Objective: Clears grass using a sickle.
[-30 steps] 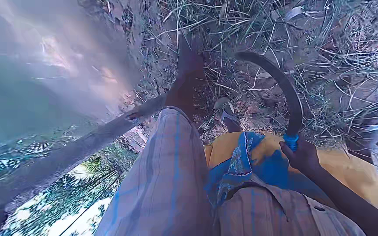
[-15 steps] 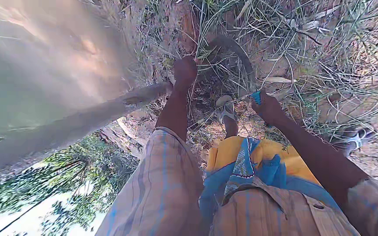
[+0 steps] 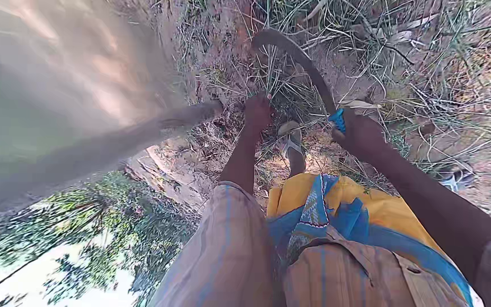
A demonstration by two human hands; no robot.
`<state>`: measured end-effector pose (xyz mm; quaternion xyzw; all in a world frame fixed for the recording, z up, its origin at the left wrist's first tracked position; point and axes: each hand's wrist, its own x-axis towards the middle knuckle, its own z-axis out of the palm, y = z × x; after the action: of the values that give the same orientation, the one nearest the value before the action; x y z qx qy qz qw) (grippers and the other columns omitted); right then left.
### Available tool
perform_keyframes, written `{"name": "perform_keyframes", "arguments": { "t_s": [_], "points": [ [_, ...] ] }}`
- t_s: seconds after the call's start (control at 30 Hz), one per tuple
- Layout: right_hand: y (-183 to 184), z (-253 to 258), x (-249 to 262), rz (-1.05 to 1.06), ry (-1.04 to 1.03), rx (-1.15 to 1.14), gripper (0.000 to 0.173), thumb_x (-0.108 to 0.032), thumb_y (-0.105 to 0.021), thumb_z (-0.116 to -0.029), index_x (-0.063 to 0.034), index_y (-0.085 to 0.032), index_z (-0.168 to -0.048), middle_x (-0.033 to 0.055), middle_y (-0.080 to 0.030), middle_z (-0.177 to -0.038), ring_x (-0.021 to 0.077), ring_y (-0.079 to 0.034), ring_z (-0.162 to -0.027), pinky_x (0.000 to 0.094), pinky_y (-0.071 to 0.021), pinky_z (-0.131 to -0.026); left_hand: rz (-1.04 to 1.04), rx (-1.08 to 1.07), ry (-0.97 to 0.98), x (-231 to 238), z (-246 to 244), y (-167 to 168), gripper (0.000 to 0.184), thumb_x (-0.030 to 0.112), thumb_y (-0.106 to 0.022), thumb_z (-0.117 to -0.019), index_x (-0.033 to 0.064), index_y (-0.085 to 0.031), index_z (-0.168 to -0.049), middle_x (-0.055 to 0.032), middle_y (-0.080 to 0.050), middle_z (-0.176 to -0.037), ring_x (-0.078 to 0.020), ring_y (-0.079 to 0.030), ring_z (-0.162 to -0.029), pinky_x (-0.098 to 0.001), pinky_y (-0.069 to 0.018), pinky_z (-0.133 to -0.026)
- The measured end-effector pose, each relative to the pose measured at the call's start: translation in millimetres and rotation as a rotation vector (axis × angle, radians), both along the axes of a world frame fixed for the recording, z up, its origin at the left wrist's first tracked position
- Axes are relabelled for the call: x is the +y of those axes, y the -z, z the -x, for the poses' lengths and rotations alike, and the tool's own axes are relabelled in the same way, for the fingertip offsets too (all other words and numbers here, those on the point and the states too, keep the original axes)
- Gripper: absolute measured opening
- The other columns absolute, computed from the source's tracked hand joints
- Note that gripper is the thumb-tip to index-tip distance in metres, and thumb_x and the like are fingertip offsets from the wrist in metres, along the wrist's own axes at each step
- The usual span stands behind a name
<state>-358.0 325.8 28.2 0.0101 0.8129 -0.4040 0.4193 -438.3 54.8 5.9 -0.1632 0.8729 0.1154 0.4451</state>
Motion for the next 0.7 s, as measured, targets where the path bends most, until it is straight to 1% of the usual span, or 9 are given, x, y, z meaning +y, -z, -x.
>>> {"name": "perform_keyframes", "arguments": {
  "t_s": [0.1,0.23,0.27,0.43,0.47,0.53,0.57,0.63,0.7],
  "points": [
    [29,10,-17,-0.111,-0.132,-0.163,0.04,-0.02,-0.06,-0.1021,0.0068,-0.052,-0.131,0.0321,-0.068,-0.106,0.053,-0.067,-0.103,0.0682,-0.0486,-0.083,0.029,-0.015,-0.003,6,3,-10,0.045,0.022,-0.034,-0.1139,-0.0122,-0.058,-0.129,-0.0337,-0.063,-0.122,-0.0448,-0.062,-0.119,-0.0592,-0.0431,-0.106],
    [26,-99,77,-0.245,-0.181,-0.248,0.045,-0.021,-0.059,-0.103,0.012,-0.051,-0.133,0.0383,-0.066,-0.102,0.0597,-0.066,-0.097,0.0734,-0.0469,-0.078,-0.079,-0.096,0.109,13,-19,-7,0.044,0.023,-0.038,-0.1135,-0.012,-0.063,-0.117,-0.0322,-0.065,-0.107,-0.0453,-0.064,-0.104,-0.0618,-0.046,-0.095],
    [12,-133,107,-0.284,-0.229,-0.285,0.047,-0.021,-0.059,-0.1022,0.0112,-0.051,-0.135,0.0393,-0.066,-0.104,0.061,-0.065,-0.097,0.0744,-0.0467,-0.078,-0.139,-0.183,0.18,24,-36,-9,0.042,0.021,-0.038,-0.1132,-0.0116,-0.063,-0.121,-0.0336,-0.066,-0.11,-0.0479,-0.064,-0.109,-0.0645,-0.0453,-0.098],
    [-46,-217,175,-0.316,-0.16,-0.067,0.035,-0.016,-0.062,-0.0915,0.0131,-0.063,-0.111,0.0328,-0.067,-0.08,0.0559,-0.068,-0.069,0.0677,-0.0482,-0.055,-0.238,-0.444,0.348,104,-120,-8,0.036,0.027,-0.042,-0.1119,-0.0002,-0.063,-0.124,-0.0279,-0.069,-0.112,-0.0477,-0.067,-0.11,-0.0678,-0.0502,-0.089],
    [-46,-212,170,-0.3,-0.104,0.019,0.038,-0.02,-0.059,-0.0901,0.0142,-0.062,-0.108,0.032,-0.066,-0.077,0.0544,-0.067,-0.065,0.066,-0.0478,-0.052,-0.24,-0.439,0.322,112,-120,-12,0.038,0.03,-0.047,-0.1101,0.0025,-0.061,-0.132,-0.0266,-0.069,-0.117,-0.0465,-0.067,-0.11,-0.0679,-0.0515,-0.088],
    [-43,-186,157,-0.266,0.016,0.115,0.046,-0.025,-0.057,-0.093,0.0177,-0.061,-0.11,0.0338,-0.066,-0.079,0.0541,-0.066,-0.066,0.0661,-0.0483,-0.055,-0.285,-0.558,0.238,122,-86,-29,0.061,0.04,-0.049,-0.1095,0.0074,-0.035,-0.16,-0.0278,-0.054,-0.146,-0.0466,-0.055,-0.132,-0.0677,-0.0429,-0.106],
    [-41,-169,150,-0.254,0.081,0.136,0.048,-0.026,-0.056,-0.0952,0.0188,-0.06,-0.113,0.0349,-0.066,-0.08,0.0541,-0.067,-0.068,0.0665,-0.0489,-0.059,-0.333,-0.546,0.176,119,-63,-37,0.067,0.041,-0.051,-0.1089,0.0094,-0.027,-0.163,-0.0264,-0.047,-0.153,-0.0441,-0.05,-0.139,-0.0652,-0.0389,-0.112],
    [-33,-142,135,-0.236,0.19,0.202,0.051,-0.028,-0.057,-0.0972,0.0193,-0.059,-0.115,0.0347,-0.067,-0.082,0.052,-0.068,-0.069,0.0648,-0.0511,-0.062,-0.399,-0.292,-0.014,97,-19,-49,0.058,0.034,-0.052,-0.109,0.0086,-0.038,-0.159,-0.0228,-0.055,-0.147,-0.0355,-0.057,-0.132,-0.0551,-0.0431,-0.112],
    [-29,-126,120,-0.209,0.26,0.231,0.049,-0.027,-0.057,-0.0983,0.0188,-0.059,-0.116,0.034,-0.067,-0.083,0.0499,-0.068,-0.07,0.0633,-0.0524,-0.063,-0.252,0.1,-0.181,64,16,-44,0.05,0.033,-0.051,-0.1084,0.006,-0.049,-0.151,-0.0211,-0.061,-0.138,-0.03,-0.061,-0.124,-0.0492,-0.0469,-0.106]
  ]
}}
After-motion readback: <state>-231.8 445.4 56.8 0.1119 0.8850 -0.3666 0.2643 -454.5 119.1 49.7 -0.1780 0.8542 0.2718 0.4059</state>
